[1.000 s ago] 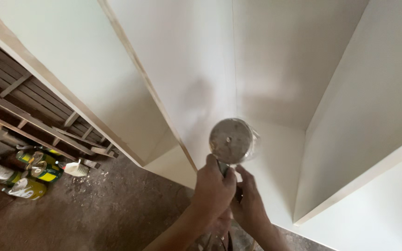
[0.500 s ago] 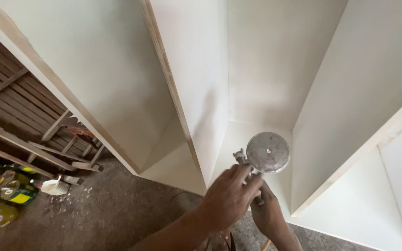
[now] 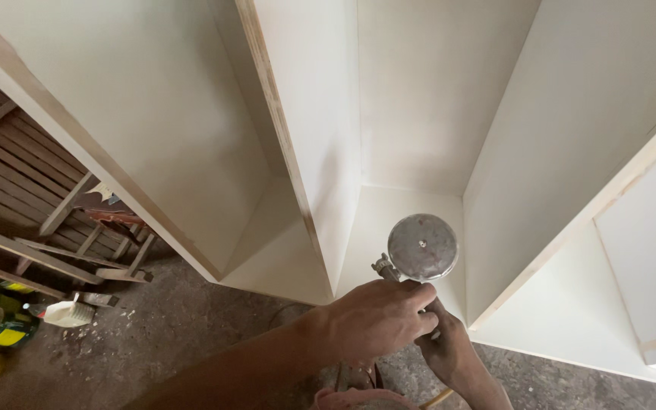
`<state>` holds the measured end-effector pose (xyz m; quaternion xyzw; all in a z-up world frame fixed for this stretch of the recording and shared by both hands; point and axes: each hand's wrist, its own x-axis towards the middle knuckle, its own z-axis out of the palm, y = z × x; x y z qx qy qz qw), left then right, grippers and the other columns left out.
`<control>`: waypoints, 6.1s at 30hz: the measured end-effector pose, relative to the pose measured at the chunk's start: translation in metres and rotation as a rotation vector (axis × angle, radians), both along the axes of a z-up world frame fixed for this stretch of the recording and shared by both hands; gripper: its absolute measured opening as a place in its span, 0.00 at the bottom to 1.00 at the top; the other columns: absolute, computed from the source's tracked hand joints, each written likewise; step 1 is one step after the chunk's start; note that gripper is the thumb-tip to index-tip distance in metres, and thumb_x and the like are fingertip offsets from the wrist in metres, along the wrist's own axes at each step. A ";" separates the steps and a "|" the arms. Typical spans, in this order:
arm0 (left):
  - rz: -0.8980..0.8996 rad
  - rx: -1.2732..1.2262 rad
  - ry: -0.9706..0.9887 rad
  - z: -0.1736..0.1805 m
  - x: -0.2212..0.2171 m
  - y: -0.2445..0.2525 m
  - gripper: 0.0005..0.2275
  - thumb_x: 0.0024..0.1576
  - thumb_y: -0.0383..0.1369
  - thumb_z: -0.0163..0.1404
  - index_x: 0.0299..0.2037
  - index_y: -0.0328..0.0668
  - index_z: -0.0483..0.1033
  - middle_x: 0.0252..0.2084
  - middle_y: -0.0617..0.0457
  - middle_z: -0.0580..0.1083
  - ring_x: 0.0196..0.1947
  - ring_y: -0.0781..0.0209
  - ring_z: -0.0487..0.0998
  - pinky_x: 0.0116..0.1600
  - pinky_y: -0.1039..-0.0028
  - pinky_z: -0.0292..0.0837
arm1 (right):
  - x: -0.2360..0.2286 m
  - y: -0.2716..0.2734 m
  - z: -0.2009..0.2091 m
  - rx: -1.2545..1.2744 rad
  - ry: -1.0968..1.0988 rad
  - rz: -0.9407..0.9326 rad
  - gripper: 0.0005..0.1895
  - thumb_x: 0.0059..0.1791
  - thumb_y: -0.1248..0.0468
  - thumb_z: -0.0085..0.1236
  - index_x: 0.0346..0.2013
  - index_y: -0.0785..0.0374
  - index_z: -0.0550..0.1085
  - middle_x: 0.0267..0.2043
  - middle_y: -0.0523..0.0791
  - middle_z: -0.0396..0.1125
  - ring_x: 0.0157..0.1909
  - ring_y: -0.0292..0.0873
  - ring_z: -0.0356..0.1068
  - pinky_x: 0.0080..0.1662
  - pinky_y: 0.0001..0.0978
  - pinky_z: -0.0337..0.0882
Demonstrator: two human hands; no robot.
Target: The person is using a spray gun to apply white paint to the inner surfaces and edges of a wooden cabinet.
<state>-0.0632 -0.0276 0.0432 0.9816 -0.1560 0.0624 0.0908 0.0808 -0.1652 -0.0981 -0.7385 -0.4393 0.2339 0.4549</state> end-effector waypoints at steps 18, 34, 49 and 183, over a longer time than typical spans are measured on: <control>0.599 -1.205 0.203 -0.167 0.071 0.005 0.30 0.60 0.36 0.60 0.66 0.33 0.57 0.63 0.37 0.64 0.58 0.46 0.71 0.59 0.61 0.69 | 0.070 0.146 0.131 0.489 0.321 -0.215 0.40 0.51 0.32 0.44 0.48 0.71 0.70 0.37 0.46 0.72 0.22 0.35 0.66 0.21 0.27 0.63; 1.207 -0.569 0.172 -0.073 -0.087 0.037 0.11 0.54 0.38 0.60 0.37 0.38 0.79 0.35 0.43 0.78 0.36 0.45 0.79 0.43 0.55 0.73 | 0.171 0.252 0.133 0.544 0.679 -0.158 0.33 0.56 0.33 0.37 0.33 0.60 0.67 0.22 0.41 0.62 0.16 0.36 0.60 0.18 0.30 0.61; 1.220 -0.375 0.265 -0.043 -0.031 0.015 0.10 0.52 0.37 0.60 0.35 0.41 0.77 0.34 0.45 0.77 0.37 0.44 0.80 0.44 0.53 0.75 | 0.173 0.233 0.009 0.243 0.870 -0.283 0.31 0.57 0.36 0.38 0.32 0.60 0.67 0.21 0.41 0.62 0.16 0.35 0.57 0.19 0.28 0.57; 0.859 -0.077 -0.864 0.141 -0.021 0.019 0.07 0.52 0.27 0.62 0.37 0.36 0.78 0.33 0.50 0.79 0.30 0.61 0.83 0.30 0.75 0.80 | 0.160 0.328 0.351 0.831 0.888 0.027 0.30 0.59 0.37 0.34 0.27 0.57 0.65 0.18 0.37 0.59 0.13 0.33 0.55 0.16 0.29 0.57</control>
